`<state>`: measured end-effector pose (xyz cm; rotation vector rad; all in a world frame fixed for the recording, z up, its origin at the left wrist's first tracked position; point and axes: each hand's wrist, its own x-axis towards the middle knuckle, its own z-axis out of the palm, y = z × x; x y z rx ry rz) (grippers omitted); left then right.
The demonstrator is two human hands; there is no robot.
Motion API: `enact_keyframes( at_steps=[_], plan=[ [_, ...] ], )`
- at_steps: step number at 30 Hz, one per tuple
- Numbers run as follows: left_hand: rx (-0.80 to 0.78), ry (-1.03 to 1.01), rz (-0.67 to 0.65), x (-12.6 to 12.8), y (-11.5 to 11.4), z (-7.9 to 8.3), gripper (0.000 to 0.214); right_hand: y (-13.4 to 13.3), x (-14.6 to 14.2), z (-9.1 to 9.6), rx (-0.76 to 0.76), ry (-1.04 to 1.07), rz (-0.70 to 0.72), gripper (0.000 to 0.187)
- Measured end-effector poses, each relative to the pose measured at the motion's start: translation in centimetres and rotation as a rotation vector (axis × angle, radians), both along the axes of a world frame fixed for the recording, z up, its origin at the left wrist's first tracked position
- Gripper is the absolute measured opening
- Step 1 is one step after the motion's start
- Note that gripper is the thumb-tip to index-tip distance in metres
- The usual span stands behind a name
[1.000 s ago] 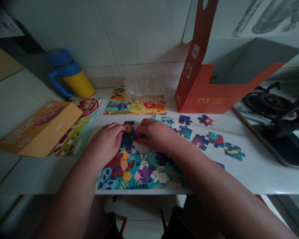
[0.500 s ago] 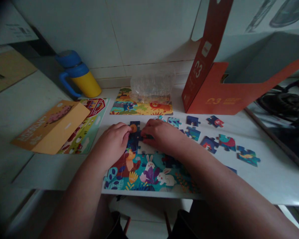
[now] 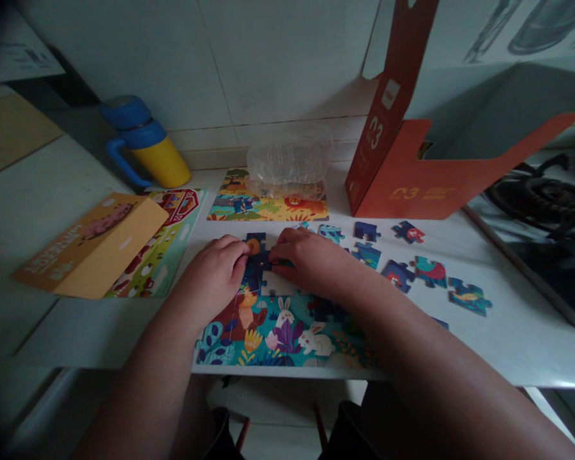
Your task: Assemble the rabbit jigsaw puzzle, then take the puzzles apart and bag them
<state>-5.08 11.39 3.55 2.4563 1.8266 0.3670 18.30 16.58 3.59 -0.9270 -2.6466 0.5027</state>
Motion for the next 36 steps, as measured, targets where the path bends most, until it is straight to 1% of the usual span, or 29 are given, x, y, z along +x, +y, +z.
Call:
enact_keyframes(
  at_steps=[2, 4, 7, 10, 13, 16, 18, 20, 24, 29, 33, 36],
  plan=[
    [-0.003, 0.000, 0.000, 0.0, 0.1, 0.0, 0.023, 0.2, 0.5, 0.5, 0.010, 0.054, -0.052, 0.025],
    [-0.005, -0.001, 0.004, 0.0, 0.1, -0.1, 0.023, 0.5, 1.1, 1.1, 0.049, 0.096, -0.145, 0.029],
    [-0.006, -0.025, 0.007, 0.0, 0.2, 0.1, 0.024, 1.0, 2.1, 1.5, 0.096, 0.108, -0.244, 0.031],
    [-0.002, -0.059, 0.005, -0.7, -0.1, 0.8, 0.027, 1.5, 2.6, 1.3, 0.100, 0.107, -0.275, 0.032],
    [-0.008, -0.067, 0.009, -2.3, -0.9, 2.2, 0.027, 1.7, 2.7, 0.9, 0.111, 0.112, -0.287, 0.028],
    [-0.080, -0.052, -0.003, -3.8, -1.9, 3.5, 0.023, 1.7, 2.7, 0.7, 0.123, 0.117, -0.293, 0.024],
    [-0.145, -0.054, -0.020, -4.2, -2.3, 3.9, 0.023, 1.6, 2.6, 0.8, 0.123, 0.122, -0.290, 0.023],
    [-0.183, -0.073, -0.051, -4.1, -2.5, 3.7, 0.030, 1.5, 2.5, 0.9, 0.122, 0.123, -0.287, 0.023],
    [-0.225, -0.090, -0.101, -3.1, -2.4, 2.7, 0.040, 1.5, 2.5, 0.8, 0.107, 0.105, -0.283, 0.023],
    [-0.270, -0.101, -0.093, -2.3, -2.0, 2.1, 0.032, 1.7, 2.6, 0.6, 0.097, 0.102, -0.295, 0.022],
    [-0.292, -0.139, -0.099, -2.6, -1.7, 2.0, 0.029, 1.6, 2.4, 0.6, 0.078, 0.083, -0.299, 0.024],
    [-0.317, -0.181, -0.081, -2.9, -1.5, 1.9, 0.026, 1.5, 2.3, 0.7, 0.071, 0.068, -0.305, 0.023]
  ],
)
